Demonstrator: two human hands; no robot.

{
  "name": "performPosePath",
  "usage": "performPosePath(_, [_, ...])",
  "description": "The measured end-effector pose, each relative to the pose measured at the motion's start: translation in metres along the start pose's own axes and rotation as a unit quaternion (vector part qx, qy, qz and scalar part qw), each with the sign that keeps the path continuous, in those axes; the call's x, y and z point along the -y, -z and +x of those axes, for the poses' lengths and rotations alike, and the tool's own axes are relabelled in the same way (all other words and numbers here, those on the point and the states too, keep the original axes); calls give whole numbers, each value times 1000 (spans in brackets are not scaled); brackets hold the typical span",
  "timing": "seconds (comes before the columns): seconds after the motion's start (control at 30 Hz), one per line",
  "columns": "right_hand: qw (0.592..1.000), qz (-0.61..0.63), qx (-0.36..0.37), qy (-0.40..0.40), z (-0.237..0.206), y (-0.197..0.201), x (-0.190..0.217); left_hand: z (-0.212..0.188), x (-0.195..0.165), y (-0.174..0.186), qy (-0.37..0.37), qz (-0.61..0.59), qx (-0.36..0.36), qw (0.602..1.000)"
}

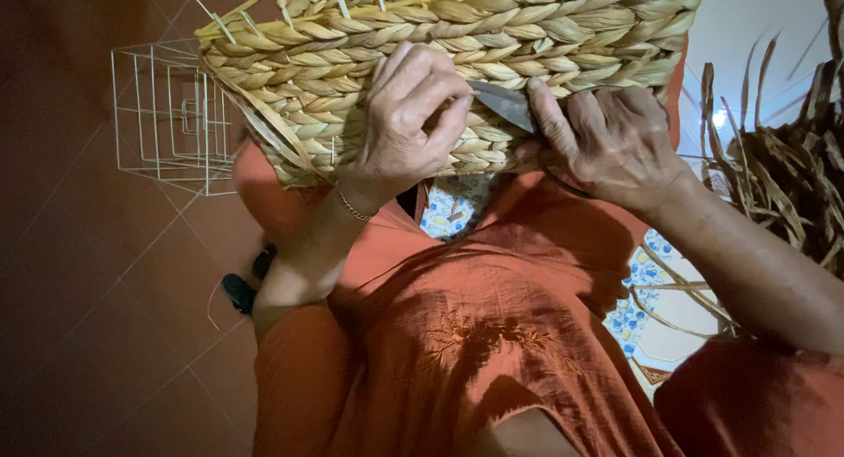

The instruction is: The person weaves a rectangular basket using dried palm leaves, interlacing strands through a wire frame. They trim excess material with scissors and adjust the weave to secure the edges.

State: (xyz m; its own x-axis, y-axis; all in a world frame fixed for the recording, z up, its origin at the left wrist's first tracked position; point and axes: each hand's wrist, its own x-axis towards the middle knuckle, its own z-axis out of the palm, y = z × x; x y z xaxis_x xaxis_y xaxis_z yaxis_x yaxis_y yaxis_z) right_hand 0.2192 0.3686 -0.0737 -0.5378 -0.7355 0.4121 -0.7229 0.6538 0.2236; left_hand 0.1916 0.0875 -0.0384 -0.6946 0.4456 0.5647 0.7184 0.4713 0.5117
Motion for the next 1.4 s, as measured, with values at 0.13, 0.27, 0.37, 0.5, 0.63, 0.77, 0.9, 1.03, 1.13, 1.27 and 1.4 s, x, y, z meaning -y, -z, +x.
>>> performPosePath(0.13, [1000, 12, -27, -9, -16, -12, 4, -1, -2, 0, 10, -60, 21, 998])
performPosePath(0.27, [996, 42, -12, -81, -56, -13, 6, -9, -17, -4, -67, -32, 86, 994])
performPosePath(0.37, [989, 17, -28, -146, -85, -11, -2, -8, -16, -13, -101, -7, 97, 990])
performPosePath(0.5, [978, -32, -52, -201, -110, 1, -13, 6, -2, -29, -116, 42, 61, 990])
performPosePath(0.63, [973, -21, -32, -228, -130, 23, -14, 24, -9, -55, -114, 79, 50, 989])
performPosePath(0.77, [971, -21, -29, -237, -135, 25, -16, 49, -19, -90, -167, 136, 53, 975])
performPosePath(0.9, [972, -40, -37, -227, -135, 28, -19, 73, -21, -115, -217, 168, 59, 960])
performPosePath(1.03, [970, -23, -19, -240, -133, 31, -20, 90, -19, -116, -259, 160, 96, 948])
performPosePath(1.13, [975, -18, -33, -221, -126, 31, -23, 96, -14, -94, -210, 81, 132, 965])
performPosePath(1.27, [980, -17, -56, -191, -106, 32, -27, 107, -9, -68, -143, 0, 156, 977])
performPosePath(1.4, [986, -40, -62, -151, -80, 31, -31, 112, -12, -53, -98, -90, 178, 975])
